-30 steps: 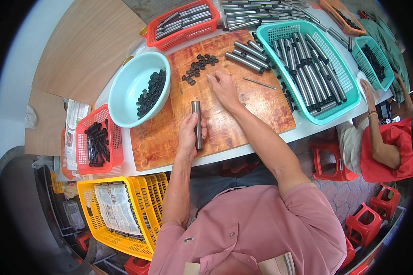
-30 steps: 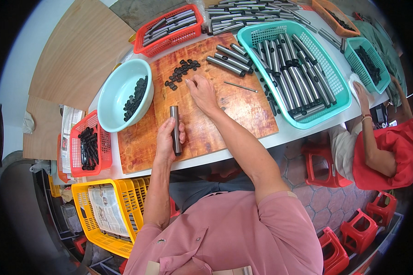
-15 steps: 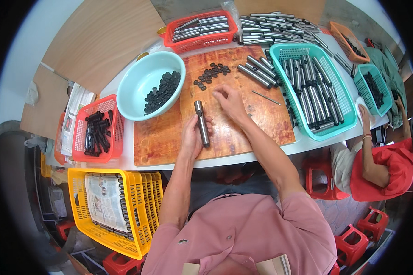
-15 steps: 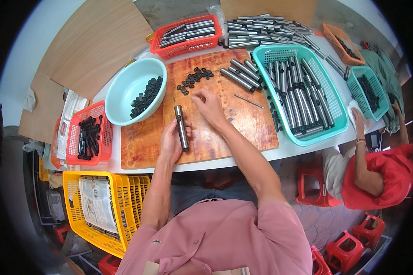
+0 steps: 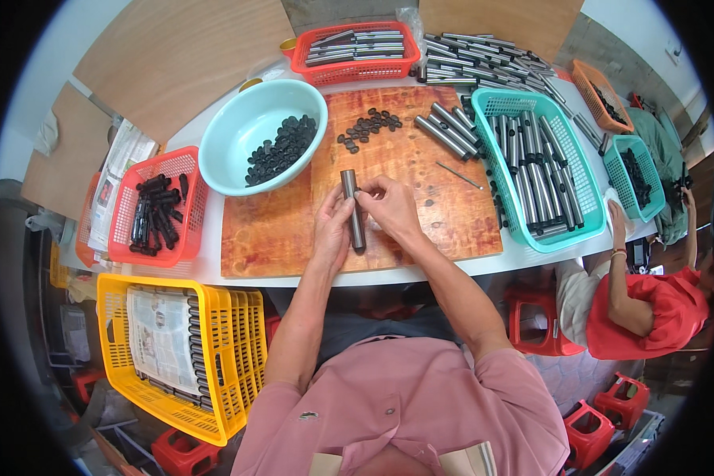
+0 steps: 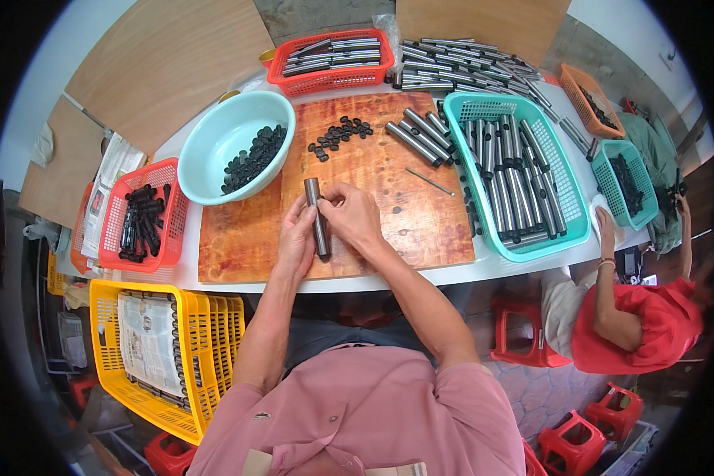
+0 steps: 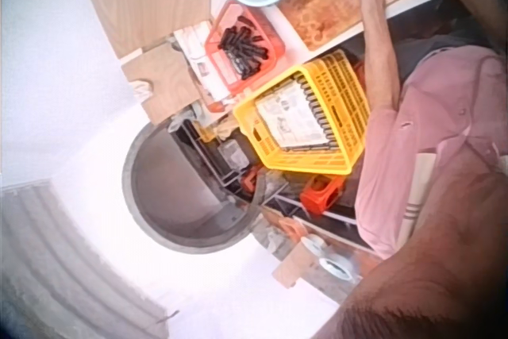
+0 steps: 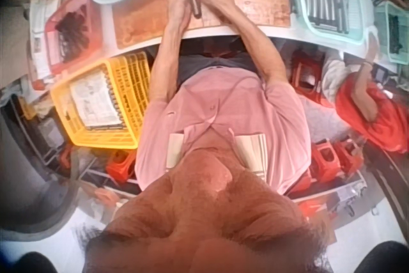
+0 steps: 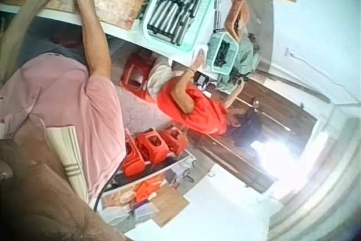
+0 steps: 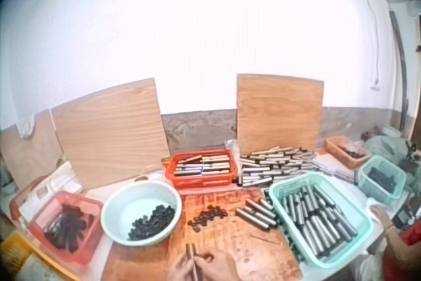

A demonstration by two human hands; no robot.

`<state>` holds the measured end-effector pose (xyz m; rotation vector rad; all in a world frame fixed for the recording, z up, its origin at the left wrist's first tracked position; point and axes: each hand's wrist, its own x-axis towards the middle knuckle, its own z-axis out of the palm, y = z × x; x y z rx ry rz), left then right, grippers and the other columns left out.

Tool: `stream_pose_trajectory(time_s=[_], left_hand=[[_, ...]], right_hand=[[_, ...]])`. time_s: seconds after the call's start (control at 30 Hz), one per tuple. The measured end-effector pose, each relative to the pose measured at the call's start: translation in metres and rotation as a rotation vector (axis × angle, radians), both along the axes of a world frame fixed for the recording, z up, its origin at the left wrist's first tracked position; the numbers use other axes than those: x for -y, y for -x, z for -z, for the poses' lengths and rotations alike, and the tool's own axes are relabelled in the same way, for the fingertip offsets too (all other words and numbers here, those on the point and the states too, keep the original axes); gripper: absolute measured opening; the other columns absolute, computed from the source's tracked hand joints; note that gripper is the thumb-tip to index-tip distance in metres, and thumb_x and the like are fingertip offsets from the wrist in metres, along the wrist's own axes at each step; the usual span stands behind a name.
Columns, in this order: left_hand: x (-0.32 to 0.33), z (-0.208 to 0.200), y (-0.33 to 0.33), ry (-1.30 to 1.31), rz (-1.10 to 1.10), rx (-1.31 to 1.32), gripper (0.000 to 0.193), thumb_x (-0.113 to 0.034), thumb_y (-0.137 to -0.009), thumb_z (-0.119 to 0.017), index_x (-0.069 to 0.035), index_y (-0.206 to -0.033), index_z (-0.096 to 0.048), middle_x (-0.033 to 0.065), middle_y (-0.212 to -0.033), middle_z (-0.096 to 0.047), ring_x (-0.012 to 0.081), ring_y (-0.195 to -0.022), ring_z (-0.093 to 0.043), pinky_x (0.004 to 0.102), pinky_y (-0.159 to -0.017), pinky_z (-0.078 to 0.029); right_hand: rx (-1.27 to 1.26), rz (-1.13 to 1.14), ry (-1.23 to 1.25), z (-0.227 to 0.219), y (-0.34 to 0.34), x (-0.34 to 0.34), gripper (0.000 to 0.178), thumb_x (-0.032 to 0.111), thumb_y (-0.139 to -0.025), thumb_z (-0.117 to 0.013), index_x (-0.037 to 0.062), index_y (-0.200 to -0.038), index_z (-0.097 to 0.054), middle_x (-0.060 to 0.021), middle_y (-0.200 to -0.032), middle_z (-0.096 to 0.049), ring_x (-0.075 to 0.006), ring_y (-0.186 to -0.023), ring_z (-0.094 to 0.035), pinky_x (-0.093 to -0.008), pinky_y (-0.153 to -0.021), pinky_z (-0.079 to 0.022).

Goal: The person assembles small metal cylinders with black plastic caps at a workbench. They repeatedly pick up a cylinder, attach a cap, and place the finished unit into a yellow basket. Another person is visible in the background performing a similar task.

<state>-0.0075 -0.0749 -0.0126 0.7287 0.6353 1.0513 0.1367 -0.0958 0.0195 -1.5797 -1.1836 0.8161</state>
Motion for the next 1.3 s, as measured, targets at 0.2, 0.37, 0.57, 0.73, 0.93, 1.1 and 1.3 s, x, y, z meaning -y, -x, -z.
stream_pose_trajectory(time_s=[0.2, 0.37, 0.57, 0.73, 0.93, 1.1, 1.3], left_hand=[[-0.005, 0.012, 0.004, 0.045, 0.011, -0.022, 0.037, -0.013, -0.103, -0.057, 0.0, -0.137, -0.05, 0.0131, -0.107, -0.069, 0.0187, -0.084, -0.068, 0.0351, -0.076, -0.06], [-0.006, 0.002, 0.007, 0.134, 0.082, -0.002, 0.03, -0.018, -0.108, -0.047, 0.001, -0.131, -0.051, 0.0168, -0.106, -0.068, 0.0199, -0.083, -0.068, 0.0328, -0.073, -0.059], [-0.006, 0.0, 0.009, 0.116, 0.134, -0.008, 0.037, -0.021, -0.11, -0.042, 0.001, -0.139, -0.047, 0.0187, -0.108, -0.067, 0.0198, -0.083, -0.068, 0.0327, -0.073, -0.059], [-0.007, 0.001, 0.01, 0.103, 0.132, -0.035, 0.038, -0.02, -0.109, -0.043, 0.001, -0.14, -0.047, 0.0188, -0.108, -0.067, 0.0198, -0.084, -0.068, 0.0329, -0.073, -0.059], [-0.004, -0.006, 0.008, 0.1, 0.133, -0.036, 0.035, -0.019, -0.109, -0.044, 0.003, -0.135, -0.049, 0.0191, -0.108, -0.067, 0.0203, -0.081, -0.068, 0.0322, -0.074, -0.059], [-0.005, -0.007, 0.007, 0.099, 0.135, -0.06, 0.039, -0.018, -0.109, -0.044, 0.002, -0.142, -0.048, 0.0155, -0.106, -0.068, 0.0187, -0.081, -0.068, 0.0324, -0.074, -0.059], [-0.007, 0.003, 0.007, 0.06, 0.142, -0.035, 0.037, -0.017, -0.108, -0.046, 0.001, -0.141, -0.05, 0.011, -0.105, -0.069, 0.0165, -0.082, -0.068, 0.031, -0.074, -0.059]], right_hand=[[0.114, 0.037, 0.04, -0.008, -0.02, -0.003, 0.032, 0.027, -0.08, -0.072, 0.0, -0.096, -0.076, -0.0167, -0.083, -0.076, -0.0292, -0.078, -0.074, -0.0379, -0.072, -0.057], [1.0, -0.128, -0.347, 0.005, -0.048, -0.005, 0.008, 0.011, -0.083, -0.068, 0.0043, -0.086, -0.065, -0.012, -0.082, -0.06, -0.0311, -0.079, -0.067, -0.0453, -0.07, -0.054], [0.783, -0.08, -0.39, 0.019, -0.06, -0.003, 0.014, 0.012, -0.083, -0.07, 0.0037, -0.095, -0.07, -0.0155, -0.091, -0.066, -0.0341, -0.086, -0.068, -0.0441, -0.077, -0.054], [0.555, 0.0, -0.053, 0.002, -0.049, 0.004, 0.02, 0.017, -0.082, -0.074, 0.0038, -0.097, -0.071, -0.0174, -0.096, -0.068, -0.0356, -0.091, -0.068, -0.0451, -0.082, -0.053], [0.654, -0.007, -0.09, 0.016, -0.049, 0.0, 0.019, 0.017, -0.082, -0.075, 0.0033, -0.095, -0.072, -0.0157, -0.094, -0.068, -0.0358, -0.088, -0.068, -0.0446, -0.082, -0.052], [0.364, -0.035, -0.189, 0.007, -0.037, 0.005, 0.022, 0.017, -0.081, -0.076, 0.0036, -0.098, -0.072, -0.0128, -0.093, -0.067, -0.0335, -0.085, -0.066, -0.0433, -0.079, -0.051], [0.381, -0.126, -0.454, 0.004, -0.012, 0.009, 0.023, 0.013, -0.08, -0.077, 0.0045, -0.1, -0.071, -0.0115, -0.09, -0.066, -0.0316, -0.082, -0.066, -0.0426, -0.072, -0.05]])
